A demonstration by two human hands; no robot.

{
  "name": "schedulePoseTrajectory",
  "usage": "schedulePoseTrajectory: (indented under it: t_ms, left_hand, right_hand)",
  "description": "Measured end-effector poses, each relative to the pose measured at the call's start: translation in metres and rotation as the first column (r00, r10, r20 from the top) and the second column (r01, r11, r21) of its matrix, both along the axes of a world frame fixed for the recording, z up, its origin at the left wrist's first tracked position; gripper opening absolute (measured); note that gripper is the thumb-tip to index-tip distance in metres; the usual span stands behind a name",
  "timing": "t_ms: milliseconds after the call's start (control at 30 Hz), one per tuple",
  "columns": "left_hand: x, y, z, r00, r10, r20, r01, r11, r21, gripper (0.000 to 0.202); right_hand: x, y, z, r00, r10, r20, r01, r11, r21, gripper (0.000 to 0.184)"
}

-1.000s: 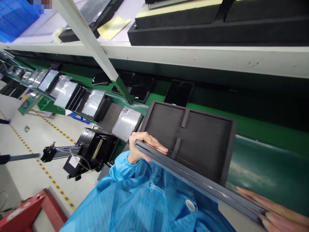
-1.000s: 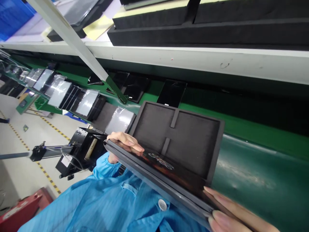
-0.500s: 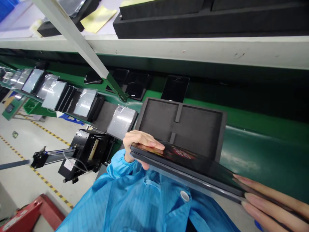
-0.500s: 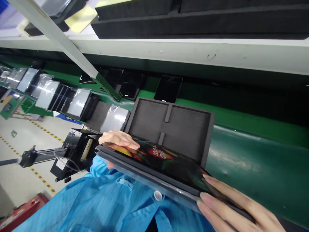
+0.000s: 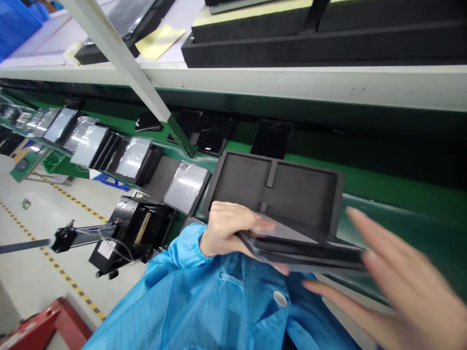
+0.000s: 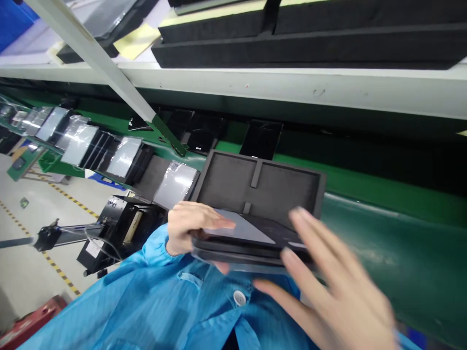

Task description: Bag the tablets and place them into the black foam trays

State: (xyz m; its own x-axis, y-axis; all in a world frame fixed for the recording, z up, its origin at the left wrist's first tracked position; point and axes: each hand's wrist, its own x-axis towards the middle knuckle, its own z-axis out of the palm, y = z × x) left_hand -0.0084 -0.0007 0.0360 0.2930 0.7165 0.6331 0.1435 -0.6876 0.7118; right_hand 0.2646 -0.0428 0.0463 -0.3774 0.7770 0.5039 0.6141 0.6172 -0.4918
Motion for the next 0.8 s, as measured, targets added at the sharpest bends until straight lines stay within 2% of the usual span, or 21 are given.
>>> schedulePoseTrajectory:
  t_ms: [33, 100, 133, 200, 233, 267, 300, 333, 367, 400, 433, 500, 567, 667, 800]
  left_hand:
    - [0.007, -0.001, 0.008, 0.994, -0.025, -0.102, 0.027, 0.999, 0.02, 0.035]
    - [0.016, -0.002, 0.025, 0.971, -0.025, -0.237, 0.043, 0.996, 0.072, 0.031]
    - [0.016, -0.002, 0.033, 0.965, 0.027, -0.261, 0.004, 0.993, 0.121, 0.036]
    - [0.007, -0.002, 0.043, 0.945, 0.212, -0.25, -0.166, 0.967, 0.192, 0.06]
    - [-0.001, -0.001, 0.044, 0.928, 0.283, -0.243, -0.241, 0.952, 0.188, 0.073]
    - [-0.009, 0.001, 0.041, 0.92, 0.302, -0.249, -0.277, 0.952, 0.132, 0.081]
    - [-0.017, 0.003, 0.035, 0.933, 0.262, -0.248, -0.266, 0.964, 0.017, 0.083]
    - [-0.023, 0.005, 0.025, 0.96, 0.174, -0.217, -0.208, 0.968, -0.142, 0.079]
    - [-0.027, 0.007, 0.013, 0.988, 0.075, -0.133, -0.113, 0.945, -0.306, 0.069]
    - [-0.027, 0.009, 0.0, 1.0, 0.009, 0.007, -0.006, 0.9, -0.437, 0.056]
    - [-0.024, 0.012, -0.014, 0.986, -0.005, 0.165, 0.092, 0.849, -0.52, 0.044]
    - [-0.011, 0.017, -0.041, 0.902, 0.07, 0.426, 0.21, 0.791, -0.575, 0.029]
    - [0.005, 0.022, -0.063, 0.821, 0.15, 0.551, 0.251, 0.772, -0.584, 0.036]
    - [0.026, 0.027, -0.084, 0.775, 0.239, 0.585, 0.235, 0.75, -0.618, 0.055]
    - [0.038, 0.026, -0.102, 0.751, 0.322, 0.576, 0.195, 0.725, -0.66, 0.071]
  right_hand:
    - [-0.015, 0.007, 0.004, 0.998, 0.052, 0.023, -0.052, 0.998, -0.021, 0.07]
    - [-0.036, 0.017, 0.002, 0.99, 0.104, -0.091, -0.11, 0.992, -0.055, 0.055]
    - [-0.041, 0.019, -0.004, 0.977, 0.113, -0.182, -0.124, 0.991, -0.054, 0.044]
    - [-0.041, 0.021, -0.022, 0.921, 0.08, -0.382, -0.106, 0.993, -0.047, 0.025]
    - [-0.037, 0.019, -0.03, 0.886, 0.05, -0.461, -0.087, 0.995, -0.058, 0.022]
    - [-0.032, 0.017, -0.038, 0.851, 0.016, -0.525, -0.067, 0.995, -0.079, 0.022]
    - [-0.028, 0.015, -0.043, 0.823, -0.013, -0.568, -0.052, 0.994, -0.097, 0.025]
    - [-0.025, 0.013, -0.045, 0.803, -0.026, -0.595, -0.041, 0.994, -0.099, 0.028]
    - [-0.024, 0.012, -0.045, 0.798, -0.027, -0.602, -0.04, 0.995, -0.096, 0.03]
    - [-0.024, 0.012, -0.042, 0.81, -0.015, -0.586, -0.046, 0.995, -0.089, 0.032]
    - [-0.025, 0.013, -0.036, 0.837, -0.001, -0.547, -0.046, 0.996, -0.073, 0.033]
    - [-0.032, 0.017, -0.02, 0.916, 0.007, -0.4, -0.022, 0.999, -0.031, 0.036]
    - [-0.04, 0.022, -0.002, 0.977, -0.006, -0.214, 0.015, 0.999, 0.04, 0.038]
    - [-0.05, 0.027, 0.02, 0.999, -0.054, 0.004, 0.053, 0.988, 0.143, 0.036]
    - [-0.056, 0.028, 0.037, 0.992, -0.064, 0.109, 0.036, 0.97, 0.24, 0.02]
